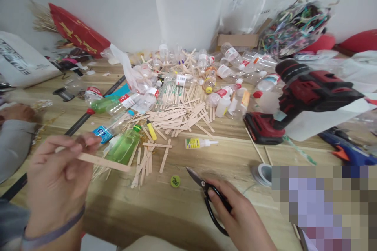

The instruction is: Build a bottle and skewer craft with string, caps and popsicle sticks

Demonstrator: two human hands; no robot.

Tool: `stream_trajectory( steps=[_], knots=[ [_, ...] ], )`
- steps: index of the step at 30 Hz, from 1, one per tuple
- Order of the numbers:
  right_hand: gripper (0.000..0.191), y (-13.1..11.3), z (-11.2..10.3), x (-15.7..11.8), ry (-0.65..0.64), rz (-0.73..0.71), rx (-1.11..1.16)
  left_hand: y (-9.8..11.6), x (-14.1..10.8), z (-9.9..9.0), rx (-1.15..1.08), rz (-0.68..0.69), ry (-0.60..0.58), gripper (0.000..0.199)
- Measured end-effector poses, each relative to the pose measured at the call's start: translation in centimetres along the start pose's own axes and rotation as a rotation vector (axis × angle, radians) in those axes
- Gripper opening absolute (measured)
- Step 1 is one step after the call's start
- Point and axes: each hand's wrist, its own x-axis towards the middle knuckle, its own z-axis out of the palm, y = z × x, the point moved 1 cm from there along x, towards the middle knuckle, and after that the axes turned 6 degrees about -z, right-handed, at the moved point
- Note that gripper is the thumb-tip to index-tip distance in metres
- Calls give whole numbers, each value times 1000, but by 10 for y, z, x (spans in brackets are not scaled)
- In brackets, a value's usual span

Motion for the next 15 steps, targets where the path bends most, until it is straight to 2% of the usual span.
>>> stream_trajectory(
  steps=[1,2,3,6,7,11,15],
  knots=[
    [32,0,0,0,-4,1,1,0,3,1,-27,0,-12,3],
    [32,1,0,-1,-5,4,0,-2,5,4,1,-14,-71,4],
    [32,1,0,-1,-2,8,-2,-5,6,8,118,-26,-175,6],
    [32,1,0,-1,1,13,-7,-24,2,25,826,5,-638,19],
    [32,1,1,0,0,10,-4,-32,-1,30,902,-4,-681,19],
    [31,-4,0,2,-3,-15,7,-53,-15,45,1061,-47,-702,20],
    [29,-8,-2,4,23,-27,9,-53,-21,49,1140,-63,-727,25]
  ],
)
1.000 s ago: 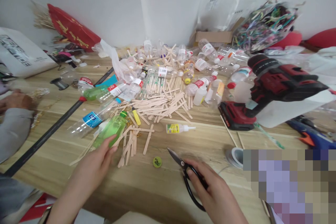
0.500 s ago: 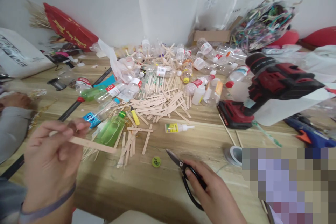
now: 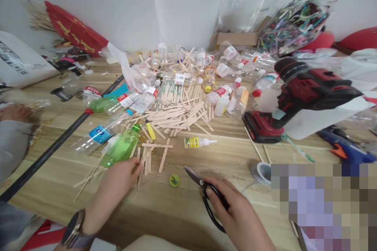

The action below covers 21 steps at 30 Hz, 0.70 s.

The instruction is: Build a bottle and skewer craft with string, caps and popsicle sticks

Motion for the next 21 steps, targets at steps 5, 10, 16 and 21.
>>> stream_trajectory(
  steps=[5,10,16,21],
  knots=[
    [30,-2,-2,-1,-10,-5,3,-2,-4,-8,70,-53,2,28],
    [37,-3,-2,-4,-57,4,44,-11,-18,-16,151,-134,31,28],
    [38,-3,1,-6,-24,23,130,-18,-31,-39,144,-177,69,24],
    [37,-1,-1,-8,-18,53,180,-32,-32,-57,162,-171,63,21]
  ],
)
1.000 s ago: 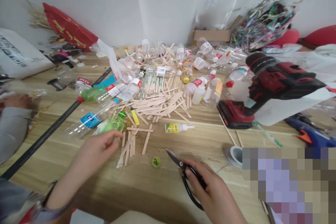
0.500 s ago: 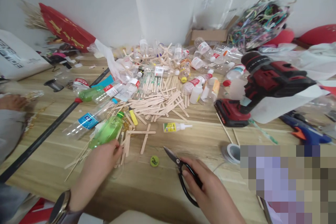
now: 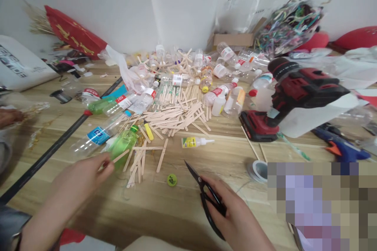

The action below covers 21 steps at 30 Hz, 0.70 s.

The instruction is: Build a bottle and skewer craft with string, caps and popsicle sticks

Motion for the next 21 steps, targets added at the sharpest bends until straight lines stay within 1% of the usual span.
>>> stream_trajectory(
  steps=[1,3,4,5,6,7,9,11,13,14,15,17,21],
  knots=[
    [37,1,0,-1,2,10,14,-3,0,-2,-7,9,11,20],
    [37,3,0,-2,5,36,48,-6,-2,-5,-69,39,87,17],
    [37,4,0,-3,5,47,63,-4,-3,-6,-105,62,132,17],
    [37,4,0,-4,10,54,73,0,-3,-6,-102,69,132,15],
    [37,4,1,-4,13,57,77,6,-3,-5,-86,93,123,14],
    [36,4,1,-4,19,53,77,15,-3,-3,-74,132,88,15],
    [35,3,2,-4,32,38,72,36,-1,4,-122,176,51,21],
    [36,2,2,-4,39,28,66,57,-1,15,-192,298,-46,22],
    [36,2,0,-5,38,29,63,71,0,26,-184,351,-70,20],
    [37,1,0,-5,36,32,60,74,0,30,-173,358,-81,19],
    [36,1,-1,-6,34,33,56,74,1,34,-162,352,-82,19],
    [36,0,-2,-7,28,34,51,68,6,37,-143,315,-78,19],
    [37,-3,-1,-5,24,55,97,44,16,30,-111,183,-32,23]
  ],
)
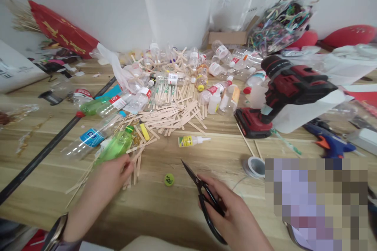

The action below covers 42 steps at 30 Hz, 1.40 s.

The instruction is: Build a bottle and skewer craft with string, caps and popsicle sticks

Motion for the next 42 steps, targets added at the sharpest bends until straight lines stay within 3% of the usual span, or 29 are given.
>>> stream_trajectory(
  steps=[4,8,11,15,20,23,28,42],
  knots=[
    [39,-1,4,0,73,21,116,1,-8,-6,-49,-27,38,26],
    [44,3,2,-8,224,105,201,36,-31,7,-268,273,-28,26],
    [46,3,-3,-15,305,119,212,62,-43,25,-265,561,-176,22],
    [50,-2,-7,-20,307,85,211,68,-29,34,-153,499,-166,23],
    [46,-5,-2,-23,238,101,248,57,2,18,-94,323,-42,32],
    [44,-2,0,-24,258,105,292,60,0,14,-121,397,-56,29],
    [42,2,1,-25,407,114,341,75,-14,26,-172,562,-130,24],
    [45,17,6,-33,531,150,468,65,-12,34,-194,584,-195,24]
  ],
)
